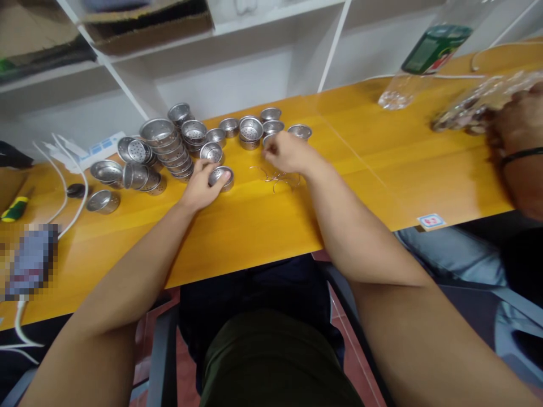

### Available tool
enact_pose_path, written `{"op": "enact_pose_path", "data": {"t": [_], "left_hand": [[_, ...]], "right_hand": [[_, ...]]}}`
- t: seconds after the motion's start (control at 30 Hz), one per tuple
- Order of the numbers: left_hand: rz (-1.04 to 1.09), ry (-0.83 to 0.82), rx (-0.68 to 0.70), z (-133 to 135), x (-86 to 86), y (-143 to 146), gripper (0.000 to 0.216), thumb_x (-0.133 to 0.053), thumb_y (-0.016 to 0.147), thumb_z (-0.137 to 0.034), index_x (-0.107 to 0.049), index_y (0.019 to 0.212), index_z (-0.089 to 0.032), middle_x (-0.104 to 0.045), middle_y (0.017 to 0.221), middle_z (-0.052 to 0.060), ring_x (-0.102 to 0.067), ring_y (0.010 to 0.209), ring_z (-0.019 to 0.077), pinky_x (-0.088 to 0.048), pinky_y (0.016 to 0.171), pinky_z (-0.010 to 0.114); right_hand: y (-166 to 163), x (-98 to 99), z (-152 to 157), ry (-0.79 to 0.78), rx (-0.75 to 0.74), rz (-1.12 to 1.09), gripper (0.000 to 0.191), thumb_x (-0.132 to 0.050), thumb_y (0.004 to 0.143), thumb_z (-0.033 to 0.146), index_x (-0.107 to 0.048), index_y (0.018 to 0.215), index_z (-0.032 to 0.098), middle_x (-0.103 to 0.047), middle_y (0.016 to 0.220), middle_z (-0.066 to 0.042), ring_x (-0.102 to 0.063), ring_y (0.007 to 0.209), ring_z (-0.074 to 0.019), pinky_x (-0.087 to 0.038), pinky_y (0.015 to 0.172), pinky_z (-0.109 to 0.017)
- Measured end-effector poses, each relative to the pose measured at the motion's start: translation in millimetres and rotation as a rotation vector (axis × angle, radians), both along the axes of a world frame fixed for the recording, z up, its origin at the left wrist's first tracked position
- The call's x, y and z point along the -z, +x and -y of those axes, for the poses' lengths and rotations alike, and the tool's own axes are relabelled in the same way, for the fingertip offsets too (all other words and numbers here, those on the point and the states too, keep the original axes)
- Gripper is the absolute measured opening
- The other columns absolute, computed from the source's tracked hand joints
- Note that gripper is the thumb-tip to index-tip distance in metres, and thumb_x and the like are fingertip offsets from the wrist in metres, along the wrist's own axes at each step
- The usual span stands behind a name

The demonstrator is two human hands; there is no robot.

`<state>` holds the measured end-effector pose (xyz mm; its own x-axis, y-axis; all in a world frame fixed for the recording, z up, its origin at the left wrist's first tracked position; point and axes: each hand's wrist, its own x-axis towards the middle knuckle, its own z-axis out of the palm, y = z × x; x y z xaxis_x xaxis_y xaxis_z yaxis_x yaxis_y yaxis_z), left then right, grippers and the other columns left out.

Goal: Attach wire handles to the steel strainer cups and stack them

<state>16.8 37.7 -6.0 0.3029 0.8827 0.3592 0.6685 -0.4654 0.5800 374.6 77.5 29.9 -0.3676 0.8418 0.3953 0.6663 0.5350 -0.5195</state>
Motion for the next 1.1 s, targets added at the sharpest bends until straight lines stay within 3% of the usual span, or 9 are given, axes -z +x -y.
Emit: {"op": "enact_pose_path", "data": {"t": [0.13, 0.23, 0.3, 0.5, 0.63, 0.73, 0.83, 0.97, 1.1], "left_hand": [[0.008, 0.050, 0.033, 2, -2.0, -1, 0.099, -0.059, 0.109, -0.106, -0.086, 0.141, -0.016, -0.070, 0.160, 0.026, -0.077, 0.157, 0.0454, -0.055, 0.152, 0.064], [-0.017, 0.091, 0.057, 6, -8.4, -2, 0.096, -0.060, 0.110, -0.104, -0.084, 0.143, -0.016, -0.069, 0.163, 0.027, -0.073, 0.162, 0.0462, -0.055, 0.151, 0.064], [-0.023, 0.143, 0.070, 9, -13.1, -3, 0.089, -0.063, 0.112, -0.099, -0.080, 0.147, -0.019, -0.068, 0.165, 0.026, -0.071, 0.164, 0.0455, -0.054, 0.151, 0.065], [0.002, 0.323, 0.060, 9, -20.3, -8, 0.069, -0.061, 0.115, -0.095, -0.068, 0.130, -0.028, -0.073, 0.142, 0.017, -0.073, 0.146, 0.0418, -0.061, 0.137, 0.070], [0.032, 0.322, 0.040, 10, -23.4, -11, 0.074, -0.065, 0.113, -0.098, -0.067, 0.141, -0.030, -0.072, 0.133, 0.014, -0.076, 0.134, 0.0395, -0.065, 0.131, 0.069], [-0.013, 0.315, 0.075, 15, -27.5, -10, 0.068, -0.066, 0.116, -0.091, -0.076, 0.144, -0.030, -0.072, 0.136, 0.016, -0.074, 0.143, 0.0436, -0.060, 0.137, 0.076], [-0.068, 0.331, 0.089, 21, -31.3, -8, 0.051, -0.071, 0.120, -0.075, -0.086, 0.135, -0.029, -0.072, 0.138, 0.016, -0.073, 0.146, 0.0444, -0.056, 0.141, 0.078], [-0.117, 0.336, 0.113, 25, -34.0, -4, 0.028, -0.075, 0.120, -0.053, -0.087, 0.132, -0.031, -0.074, 0.148, 0.016, -0.069, 0.148, 0.0424, -0.057, 0.141, 0.074], [-0.134, 0.306, 0.155, 27, -33.9, -3, 0.019, -0.074, 0.118, -0.043, -0.083, 0.128, -0.030, -0.072, 0.164, 0.015, -0.066, 0.154, 0.0431, -0.056, 0.143, 0.074]], "right_hand": [[-41, -18.7, 32, -0.126, -0.244, -0.141, 0.018, -0.087, 0.105, 0.039, -0.085, 0.104, 0.022, -0.083, 0.091, -0.007, -0.066, 0.078, -0.0228, -0.055, 0.081, -0.041], [-67, -17.8, 52, -0.327, -0.539, -0.154, 0.027, -0.085, 0.107, 0.045, -0.090, 0.118, 0.021, -0.083, 0.089, -0.001, -0.063, 0.070, -0.0160, -0.051, 0.072, -0.034], [-80, -12.4, 60, -0.417, -0.625, -0.116, 0.035, -0.085, 0.107, 0.048, -0.091, 0.127, 0.020, -0.084, 0.090, 0.000, -0.065, 0.069, -0.0140, -0.049, 0.069, -0.031], [-91, 0.9, 59, -0.424, -0.487, -0.101, 0.034, -0.080, 0.107, 0.035, -0.088, 0.134, 0.017, -0.087, 0.095, -0.001, -0.065, 0.064, -0.0137, -0.048, 0.066, -0.030], [-86, 2.9, 49, -0.299, -0.322, -0.116, 0.026, -0.078, 0.094, 0.014, -0.089, 0.118, 0.018, -0.079, 0.081, 0.001, -0.064, 0.071, -0.0182, -0.048, 0.074, -0.034], [-80, -0.9, 44, -0.194, -0.199, -0.244, 0.009, -0.080, 0.098, 0.016, -0.084, 0.104, 0.022, -0.079, 0.089, -0.004, -0.064, 0.078, -0.0220, -0.052, 0.080, -0.039], [-77, -9.9, 49, -0.010, -0.093, -0.379, 0.011, -0.079, 0.110, 0.031, -0.086, 0.116, 0.024, -0.077, 0.101, -0.007, -0.061, 0.081, -0.0243, -0.055, 0.081, -0.042], [-84, -21.1, 68, 0.135, -0.201, -0.332, 0.025, -0.071, 0.119, 0.042, -0.089, 0.128, 0.026, -0.078, 0.125, -0.011, -0.066, 0.089, -0.0248, -0.059, 0.083, -0.042], [-96, -20.7, 81, 0.167, -0.287, -0.138, 0.033, -0.063, 0.120, 0.032, -0.087, 0.140, 0.022, -0.081, 0.147, -0.017, -0.079, 0.119, -0.0332, -0.064, 0.105, -0.047]]}}
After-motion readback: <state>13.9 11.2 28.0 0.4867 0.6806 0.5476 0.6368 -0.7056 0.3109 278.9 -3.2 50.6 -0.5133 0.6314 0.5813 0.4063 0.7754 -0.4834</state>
